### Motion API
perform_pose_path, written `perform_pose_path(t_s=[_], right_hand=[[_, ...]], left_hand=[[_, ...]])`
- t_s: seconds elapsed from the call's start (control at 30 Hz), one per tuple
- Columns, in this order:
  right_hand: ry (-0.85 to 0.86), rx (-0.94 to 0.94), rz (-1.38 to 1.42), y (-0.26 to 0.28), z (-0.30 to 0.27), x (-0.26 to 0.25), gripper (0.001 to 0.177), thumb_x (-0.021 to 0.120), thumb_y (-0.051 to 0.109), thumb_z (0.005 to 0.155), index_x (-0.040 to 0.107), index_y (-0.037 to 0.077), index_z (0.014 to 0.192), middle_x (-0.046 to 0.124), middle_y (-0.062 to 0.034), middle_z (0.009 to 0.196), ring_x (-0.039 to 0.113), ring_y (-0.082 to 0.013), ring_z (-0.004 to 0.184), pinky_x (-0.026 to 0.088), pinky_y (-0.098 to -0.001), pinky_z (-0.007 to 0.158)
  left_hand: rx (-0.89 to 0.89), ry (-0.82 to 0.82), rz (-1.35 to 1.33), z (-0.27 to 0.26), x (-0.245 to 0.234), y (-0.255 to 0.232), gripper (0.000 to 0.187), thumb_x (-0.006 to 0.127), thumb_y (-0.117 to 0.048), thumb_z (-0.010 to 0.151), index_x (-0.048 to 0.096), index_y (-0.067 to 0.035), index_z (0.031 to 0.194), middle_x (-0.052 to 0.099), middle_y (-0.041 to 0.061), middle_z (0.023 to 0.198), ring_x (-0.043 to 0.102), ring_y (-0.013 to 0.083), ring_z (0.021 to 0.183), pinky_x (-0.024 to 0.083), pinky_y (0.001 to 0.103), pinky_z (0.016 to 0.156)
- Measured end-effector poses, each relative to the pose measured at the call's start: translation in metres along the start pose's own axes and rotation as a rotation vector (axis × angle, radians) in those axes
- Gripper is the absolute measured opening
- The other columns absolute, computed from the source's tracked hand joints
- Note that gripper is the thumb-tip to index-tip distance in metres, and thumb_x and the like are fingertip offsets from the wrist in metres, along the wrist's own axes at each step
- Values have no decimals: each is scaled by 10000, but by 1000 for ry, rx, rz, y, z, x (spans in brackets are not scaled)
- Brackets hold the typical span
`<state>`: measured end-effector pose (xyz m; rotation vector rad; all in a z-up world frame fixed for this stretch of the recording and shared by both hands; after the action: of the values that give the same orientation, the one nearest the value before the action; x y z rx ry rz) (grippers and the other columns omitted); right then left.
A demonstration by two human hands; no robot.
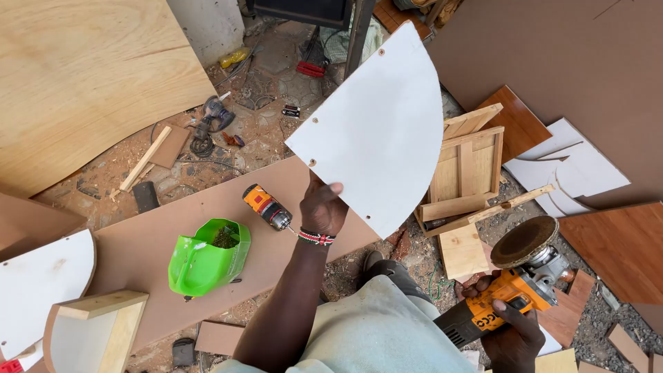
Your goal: Sand the edges of a curved wooden panel using an angle grinder
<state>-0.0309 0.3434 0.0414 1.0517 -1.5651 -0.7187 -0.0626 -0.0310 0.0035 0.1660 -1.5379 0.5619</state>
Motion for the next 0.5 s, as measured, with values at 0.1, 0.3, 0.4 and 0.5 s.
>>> perform_pose_path(t_s=[0.1,0.3,0.4,0.5], right_hand=[[50,16,57,8,20,-18,502,675,106,788,563,-35,1256,649,-206,996,644,-349,877,541,-471,830],[88,136,158,29,80,-47,462,655,61,780,590,0,1234,656,-187,984,656,-368,896,556,-554,805],[47,130,113,45,120,-74,459,656,78,775,562,-5,1217,659,-197,962,657,-348,861,561,-459,789],[59,194,134,52,153,-93,392,652,83,811,576,-10,1184,659,-173,939,659,-333,841,557,-448,788]], left_hand=[[343,17,1128,20,21,-45,843,571,-642,968,268,-35,1468,534,218,1412,576,338,1256,527,450,990],[-376,-230,1841,59,-32,31,916,765,-596,624,501,-176,1394,622,136,1206,565,249,1193,488,466,965],[-448,-402,1908,49,-108,83,981,799,-579,568,473,-172,1398,511,142,1344,606,348,1208,477,508,1005],[-469,-675,1642,27,-169,97,933,811,-629,537,590,-151,1308,670,96,1197,659,232,1016,527,379,848]])
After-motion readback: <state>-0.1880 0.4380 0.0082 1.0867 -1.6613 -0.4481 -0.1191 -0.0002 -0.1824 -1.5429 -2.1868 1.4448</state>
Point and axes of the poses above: each hand's wrist, its own z-axis towards the middle knuckle, its own x-axis out of the palm, y = z × x, the point moved 7 cm from there along z, towards the middle knuckle
